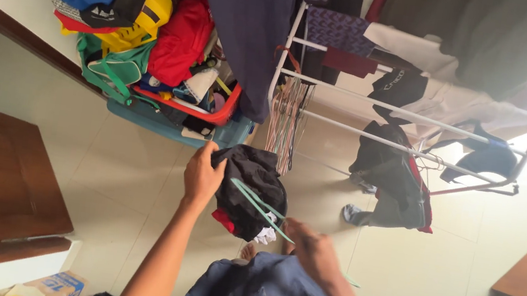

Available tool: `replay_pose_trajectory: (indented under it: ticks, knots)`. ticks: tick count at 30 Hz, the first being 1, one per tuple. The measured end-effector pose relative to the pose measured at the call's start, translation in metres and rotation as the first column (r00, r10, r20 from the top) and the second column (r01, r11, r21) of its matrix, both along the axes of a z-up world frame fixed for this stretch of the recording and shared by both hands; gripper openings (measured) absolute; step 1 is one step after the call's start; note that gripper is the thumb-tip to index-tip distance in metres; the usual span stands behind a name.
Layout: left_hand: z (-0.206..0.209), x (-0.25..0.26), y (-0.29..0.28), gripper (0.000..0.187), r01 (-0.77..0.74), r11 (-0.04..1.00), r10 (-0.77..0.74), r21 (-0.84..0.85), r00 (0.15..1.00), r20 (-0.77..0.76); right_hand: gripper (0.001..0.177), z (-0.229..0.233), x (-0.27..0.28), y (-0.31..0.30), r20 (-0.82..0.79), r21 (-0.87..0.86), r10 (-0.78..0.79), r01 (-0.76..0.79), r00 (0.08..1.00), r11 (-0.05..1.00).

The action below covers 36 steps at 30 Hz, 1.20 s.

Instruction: Hanging washed items of clothing from a laundry basket onto hangers on a drying rack.

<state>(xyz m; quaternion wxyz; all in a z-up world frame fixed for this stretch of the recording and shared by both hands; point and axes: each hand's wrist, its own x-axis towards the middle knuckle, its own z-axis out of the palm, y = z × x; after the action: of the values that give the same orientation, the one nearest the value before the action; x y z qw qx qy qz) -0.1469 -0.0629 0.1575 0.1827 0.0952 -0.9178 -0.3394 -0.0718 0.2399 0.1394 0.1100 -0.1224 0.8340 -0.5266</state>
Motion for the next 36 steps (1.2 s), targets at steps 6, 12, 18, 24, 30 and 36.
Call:
replay_pose_trajectory:
  ticks: [6,12,18,24,30,36]
  knots:
    - [0.035,0.025,0.049,0.041,0.0,0.999,0.001,-0.051,1.0,0.016,0.027,0.01,-0.008,-0.082,-0.282,0.177,0.039,0.012,0.959,0.984]
    - [0.057,0.034,0.025,0.031,0.034,0.997,-0.045,-0.069,0.986,-0.16,0.018,0.012,-0.018,-0.1,-0.39,0.121,-0.041,0.095,0.92,0.988]
    - [0.061,0.029,0.004,0.031,-0.133,0.991,0.13,-0.022,0.983,-0.129,0.029,0.106,0.012,-0.089,-0.267,0.073,-0.021,0.042,0.964,0.996]
    - [0.076,0.051,0.047,0.043,0.181,0.979,-0.155,0.092,0.96,-0.233,0.016,-0.017,-0.035,-0.131,-0.33,-0.004,-0.015,0.015,0.944,1.0]
    - [0.112,0.042,0.027,0.031,0.246,0.926,-0.357,-0.287,0.82,-0.447,0.028,0.065,-0.011,-0.125,0.102,-0.514,-0.044,0.09,0.994,0.853]
    - [0.14,0.046,-0.006,0.018,0.303,0.91,-0.402,-0.282,0.808,-0.431,0.018,0.098,-0.041,-0.06,-0.457,-0.469,0.119,-0.352,0.881,0.81]
